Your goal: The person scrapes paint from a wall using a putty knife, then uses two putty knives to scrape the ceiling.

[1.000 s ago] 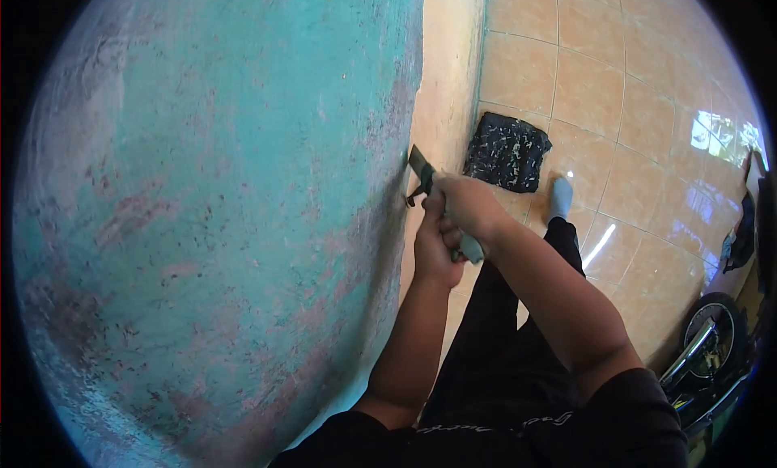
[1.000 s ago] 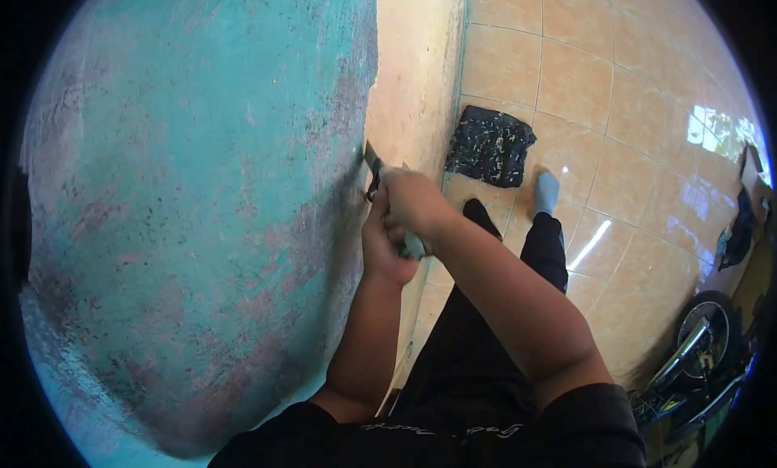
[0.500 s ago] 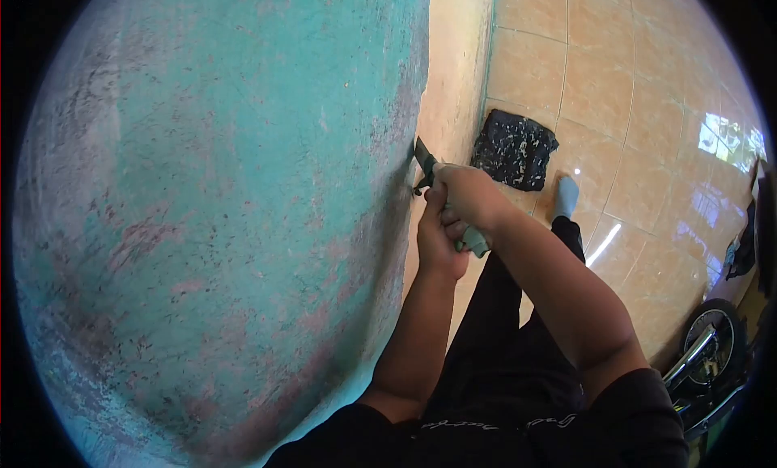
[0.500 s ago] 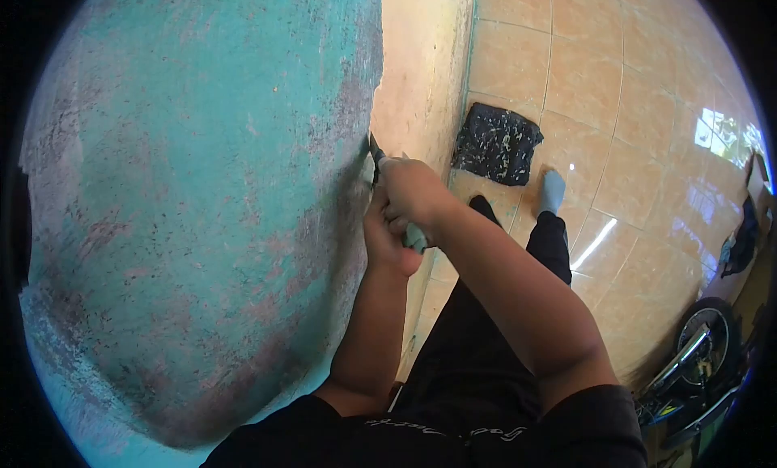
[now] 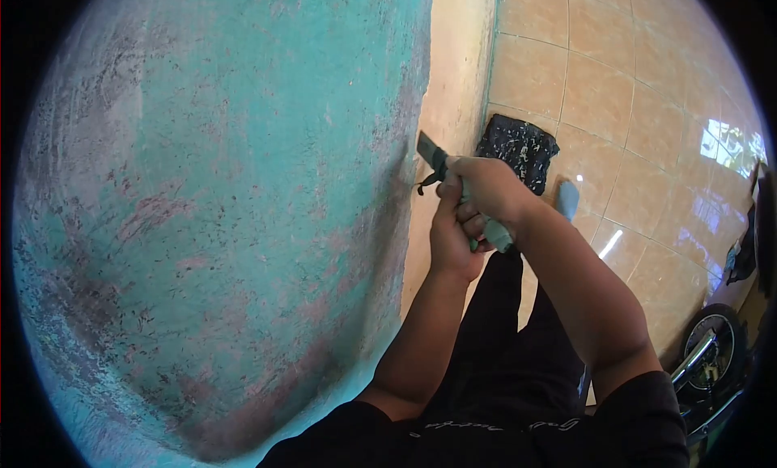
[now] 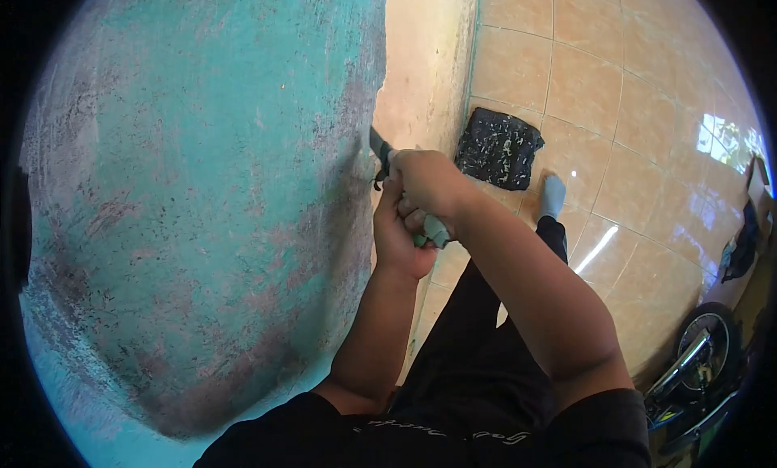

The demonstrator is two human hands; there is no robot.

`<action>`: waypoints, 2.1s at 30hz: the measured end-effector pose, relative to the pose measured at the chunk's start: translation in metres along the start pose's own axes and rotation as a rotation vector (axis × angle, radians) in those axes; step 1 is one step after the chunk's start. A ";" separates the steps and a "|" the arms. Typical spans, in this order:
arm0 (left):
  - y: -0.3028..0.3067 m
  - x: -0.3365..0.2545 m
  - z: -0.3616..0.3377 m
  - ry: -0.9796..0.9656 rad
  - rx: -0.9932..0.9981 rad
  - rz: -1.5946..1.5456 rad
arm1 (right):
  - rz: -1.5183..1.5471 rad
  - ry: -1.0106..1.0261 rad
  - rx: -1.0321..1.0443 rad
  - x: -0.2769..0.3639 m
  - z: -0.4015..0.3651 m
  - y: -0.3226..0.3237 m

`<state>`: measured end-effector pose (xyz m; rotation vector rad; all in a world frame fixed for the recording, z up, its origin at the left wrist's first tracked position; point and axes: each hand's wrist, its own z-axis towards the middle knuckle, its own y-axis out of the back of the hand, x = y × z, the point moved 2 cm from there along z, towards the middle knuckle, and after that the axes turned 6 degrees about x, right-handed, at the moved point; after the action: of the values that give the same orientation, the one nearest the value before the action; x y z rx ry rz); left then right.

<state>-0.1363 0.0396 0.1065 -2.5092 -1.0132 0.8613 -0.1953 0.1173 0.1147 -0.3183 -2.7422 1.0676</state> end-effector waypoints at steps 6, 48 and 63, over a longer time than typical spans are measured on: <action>0.012 0.002 -0.018 0.068 0.061 -0.019 | 0.023 0.067 0.028 -0.017 -0.019 -0.004; 0.024 -0.009 0.005 -0.036 -0.045 -0.117 | 0.069 -0.012 0.116 -0.011 0.016 -0.009; 0.041 0.013 0.006 0.018 0.238 -0.024 | -0.053 0.098 0.301 -0.034 -0.024 0.043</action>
<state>-0.1110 0.0205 0.0776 -2.2970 -0.8763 0.8945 -0.1511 0.1548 0.0997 -0.2434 -2.4437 1.3858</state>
